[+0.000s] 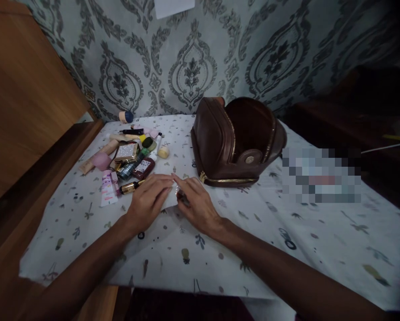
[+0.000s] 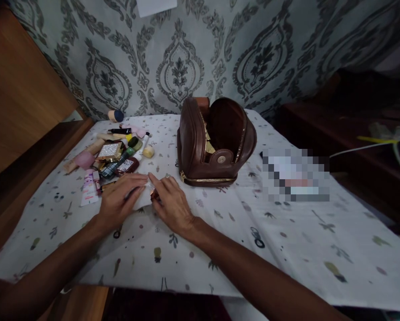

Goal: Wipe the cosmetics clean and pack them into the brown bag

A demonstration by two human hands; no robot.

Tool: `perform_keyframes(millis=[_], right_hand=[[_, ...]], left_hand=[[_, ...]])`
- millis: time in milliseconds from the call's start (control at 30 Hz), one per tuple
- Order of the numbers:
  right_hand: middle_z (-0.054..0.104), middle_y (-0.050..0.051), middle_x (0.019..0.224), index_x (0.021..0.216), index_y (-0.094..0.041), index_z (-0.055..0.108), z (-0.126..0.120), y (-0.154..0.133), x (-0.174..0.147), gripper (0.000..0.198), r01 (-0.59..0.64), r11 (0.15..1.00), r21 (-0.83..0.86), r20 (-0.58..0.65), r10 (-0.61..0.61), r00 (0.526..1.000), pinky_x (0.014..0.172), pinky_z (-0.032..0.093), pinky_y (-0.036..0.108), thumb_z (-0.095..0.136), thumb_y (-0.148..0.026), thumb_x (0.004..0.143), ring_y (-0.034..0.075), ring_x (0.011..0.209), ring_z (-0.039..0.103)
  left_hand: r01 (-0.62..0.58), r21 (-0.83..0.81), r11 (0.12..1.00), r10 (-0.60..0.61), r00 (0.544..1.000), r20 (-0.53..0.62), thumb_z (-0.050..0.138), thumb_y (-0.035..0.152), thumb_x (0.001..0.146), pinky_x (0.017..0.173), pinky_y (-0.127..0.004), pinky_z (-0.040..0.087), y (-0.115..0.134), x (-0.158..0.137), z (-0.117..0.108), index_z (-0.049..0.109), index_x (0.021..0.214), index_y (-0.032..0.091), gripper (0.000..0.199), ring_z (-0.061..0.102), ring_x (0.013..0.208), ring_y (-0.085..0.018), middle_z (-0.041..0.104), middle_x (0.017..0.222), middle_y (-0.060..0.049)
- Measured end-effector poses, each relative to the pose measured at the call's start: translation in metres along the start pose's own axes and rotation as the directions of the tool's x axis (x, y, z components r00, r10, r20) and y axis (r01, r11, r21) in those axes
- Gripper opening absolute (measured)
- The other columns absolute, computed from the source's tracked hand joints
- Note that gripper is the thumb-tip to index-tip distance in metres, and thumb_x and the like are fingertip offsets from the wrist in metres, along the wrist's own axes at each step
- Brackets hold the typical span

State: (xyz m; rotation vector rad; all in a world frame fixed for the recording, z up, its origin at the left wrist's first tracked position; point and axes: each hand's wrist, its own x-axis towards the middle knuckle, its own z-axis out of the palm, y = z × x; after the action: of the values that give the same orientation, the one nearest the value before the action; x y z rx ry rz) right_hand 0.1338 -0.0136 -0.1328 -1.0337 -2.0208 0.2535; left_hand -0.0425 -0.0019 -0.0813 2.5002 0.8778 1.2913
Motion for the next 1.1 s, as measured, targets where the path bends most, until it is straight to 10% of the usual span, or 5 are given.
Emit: perform_keyframes(millis=[200,433,700,900,1100], right_hand=[[0.065,0.011,0.103,0.127,-0.016,0.056,0.0,-0.004,0.002,0.037,0.022,0.999,0.045,-0.092,-0.018,0.996,0.083,0.053,0.042,0.055,-0.016,0.09,0.025,0.095,0.058],[0.064,0.008,0.09,0.118,-0.018,0.061,0.0,-0.013,0.001,0.03,0.072,0.997,0.031,-0.068,-0.07,0.995,0.075,0.052,0.038,0.06,-0.024,0.089,0.023,0.087,0.057],[0.065,0.008,0.087,0.111,-0.013,0.064,0.003,-0.01,0.003,0.025,0.011,0.998,0.062,-0.101,-0.004,0.995,0.077,0.051,0.038,0.06,-0.026,0.089,0.023,0.082,0.057],[0.067,0.008,0.091,0.109,-0.016,0.063,0.003,-0.007,0.003,0.025,-0.033,0.994,0.105,-0.105,0.044,0.994,0.077,0.051,0.038,0.058,-0.018,0.085,0.023,0.085,0.06],[0.065,0.006,0.091,0.102,-0.018,0.058,0.005,-0.007,0.004,0.025,-0.219,0.958,0.182,-0.037,0.23,0.973,0.068,0.049,0.03,0.068,-0.028,0.081,0.018,0.078,0.06]], left_hand=[[0.442,-0.121,0.889,-0.457,0.874,-0.164,0.056,0.029,0.094,0.068,-0.026,0.048,-0.013,0.005,-0.015,0.065,0.094,0.02,0.013,0.062,0.078,-0.016,0.069,0.087,-0.001],[0.452,-0.052,0.89,-0.436,0.814,-0.383,0.054,0.034,0.093,0.077,-0.029,0.047,-0.032,0.01,-0.018,0.059,0.091,0.02,0.015,0.058,0.082,-0.017,0.063,0.084,-0.001],[0.389,-0.122,0.913,-0.398,0.916,-0.051,0.046,0.031,0.098,0.09,-0.033,0.047,-0.01,-0.004,0.01,0.058,0.097,0.02,0.017,0.06,0.098,-0.019,0.064,0.098,-0.006],[0.369,-0.126,0.921,-0.342,0.919,0.197,0.045,0.035,0.099,0.094,-0.036,0.046,-0.008,-0.002,0.002,0.055,0.113,0.02,0.023,0.059,0.105,-0.022,0.063,0.109,-0.008],[0.414,-0.067,0.908,-0.393,0.897,0.204,0.036,0.034,0.101,0.088,-0.035,0.048,-0.014,0.002,-0.001,0.057,0.108,0.02,0.026,0.061,0.097,-0.021,0.064,0.099,-0.006]])
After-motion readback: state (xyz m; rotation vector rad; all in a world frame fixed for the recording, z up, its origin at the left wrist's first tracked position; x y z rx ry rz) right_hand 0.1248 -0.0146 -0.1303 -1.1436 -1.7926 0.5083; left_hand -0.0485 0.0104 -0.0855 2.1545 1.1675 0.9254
